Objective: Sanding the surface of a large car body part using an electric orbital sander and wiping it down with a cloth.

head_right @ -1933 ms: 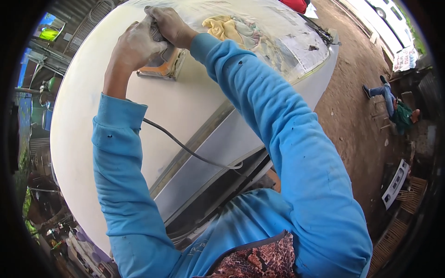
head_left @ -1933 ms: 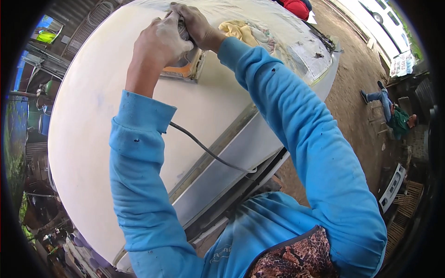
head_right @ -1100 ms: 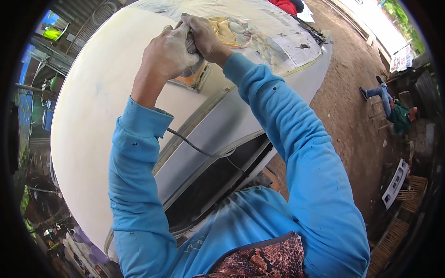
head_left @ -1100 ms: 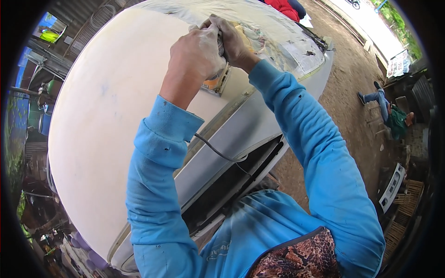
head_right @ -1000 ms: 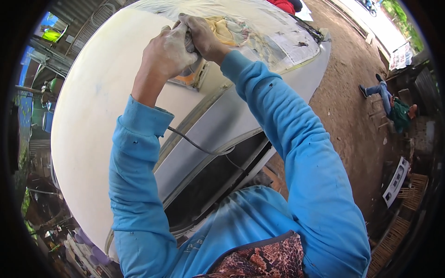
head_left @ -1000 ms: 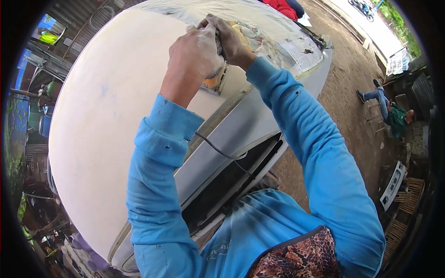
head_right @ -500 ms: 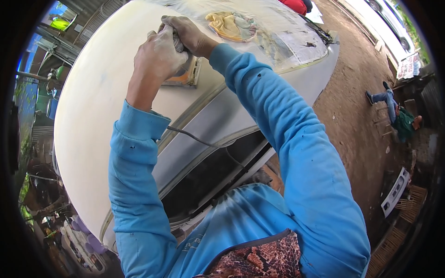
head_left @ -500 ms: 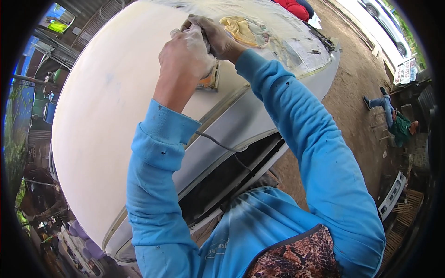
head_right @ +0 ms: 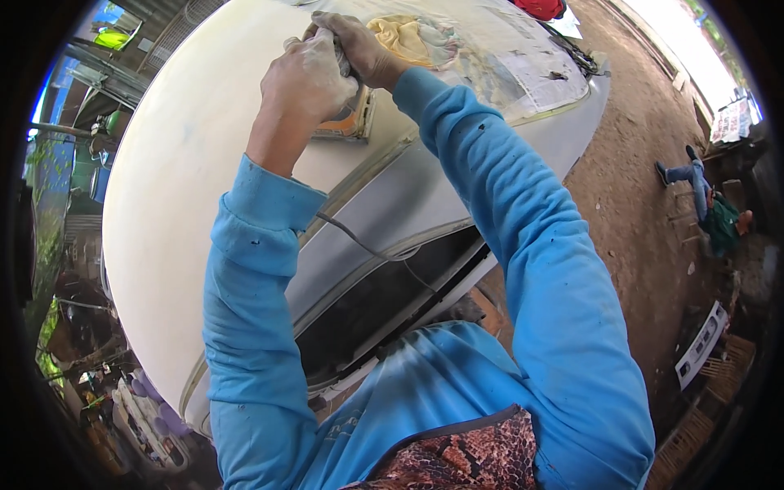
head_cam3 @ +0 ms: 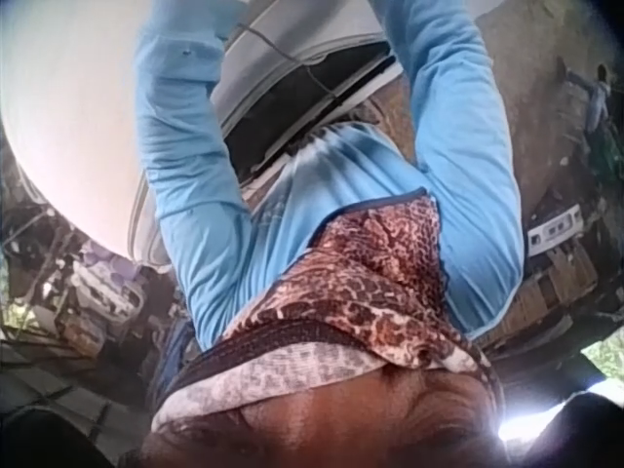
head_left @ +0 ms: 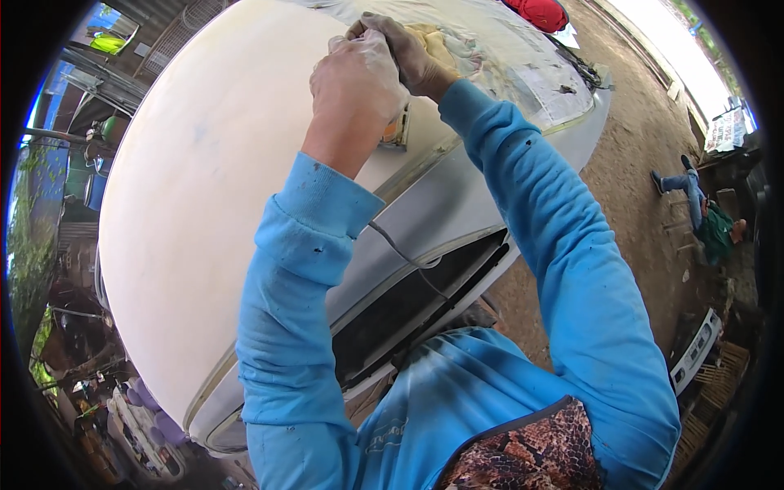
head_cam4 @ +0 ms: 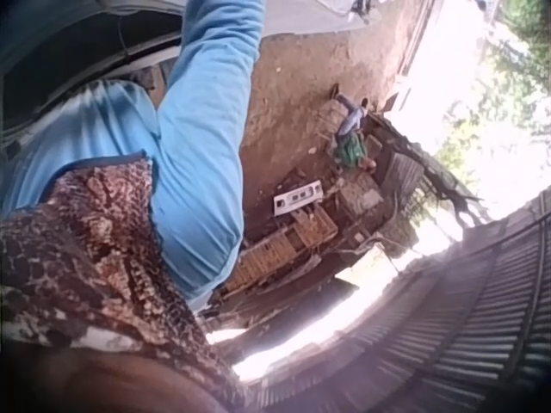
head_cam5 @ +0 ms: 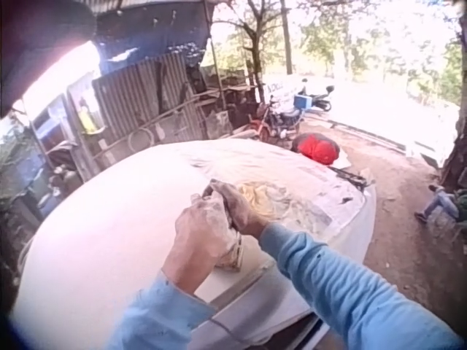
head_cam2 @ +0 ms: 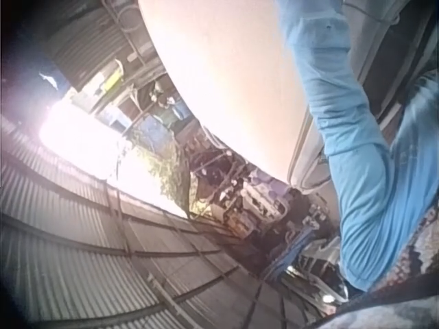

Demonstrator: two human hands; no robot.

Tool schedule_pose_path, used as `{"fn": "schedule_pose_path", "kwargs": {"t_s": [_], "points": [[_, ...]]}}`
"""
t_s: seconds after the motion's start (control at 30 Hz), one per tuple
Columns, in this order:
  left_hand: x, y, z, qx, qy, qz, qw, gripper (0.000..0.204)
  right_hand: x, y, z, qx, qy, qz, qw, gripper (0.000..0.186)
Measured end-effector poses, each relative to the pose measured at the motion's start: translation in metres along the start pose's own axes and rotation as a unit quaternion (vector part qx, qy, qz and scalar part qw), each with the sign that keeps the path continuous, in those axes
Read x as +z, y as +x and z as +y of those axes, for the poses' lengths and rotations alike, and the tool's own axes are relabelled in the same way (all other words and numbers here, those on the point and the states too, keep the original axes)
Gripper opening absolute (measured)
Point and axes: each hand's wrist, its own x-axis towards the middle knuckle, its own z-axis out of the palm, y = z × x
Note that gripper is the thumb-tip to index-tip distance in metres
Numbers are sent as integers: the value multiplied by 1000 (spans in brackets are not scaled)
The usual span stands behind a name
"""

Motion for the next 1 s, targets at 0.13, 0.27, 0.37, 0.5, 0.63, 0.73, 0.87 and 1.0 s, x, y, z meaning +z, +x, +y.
{"fn": "schedule_pose_path", "kwargs": {"t_s": [0.13,0.27,0.37,0.5,0.63,0.73,0.87,1.0], "points": [[2,7,8,-6,-4,-14,1000,63,-13,0,-3,74,68,-24,995,47],[0,0,-7,-27,-4,7,1000,65,5,11,7,-206,-201,-10,958,40],[-8,-17,-31,-53,-7,13,998,67,44,12,3,38,13,-54,998,47],[-16,-50,-63,-103,-12,27,994,68,96,13,5,-36,-62,-124,990,51],[-12,-70,-86,-127,-55,62,989,72,109,10,22,-178,-169,-164,955,32],[-14,-78,-96,-146,-197,74,967,80,103,14,28,-295,-490,-120,812,39],[16,-79,-115,-115,-462,114,872,88,127,-26,-45,115,-359,-122,918,54],[9,-81,-56,-32,-638,39,769,86,93,-55,-90,215,-367,-30,905,44]]}}
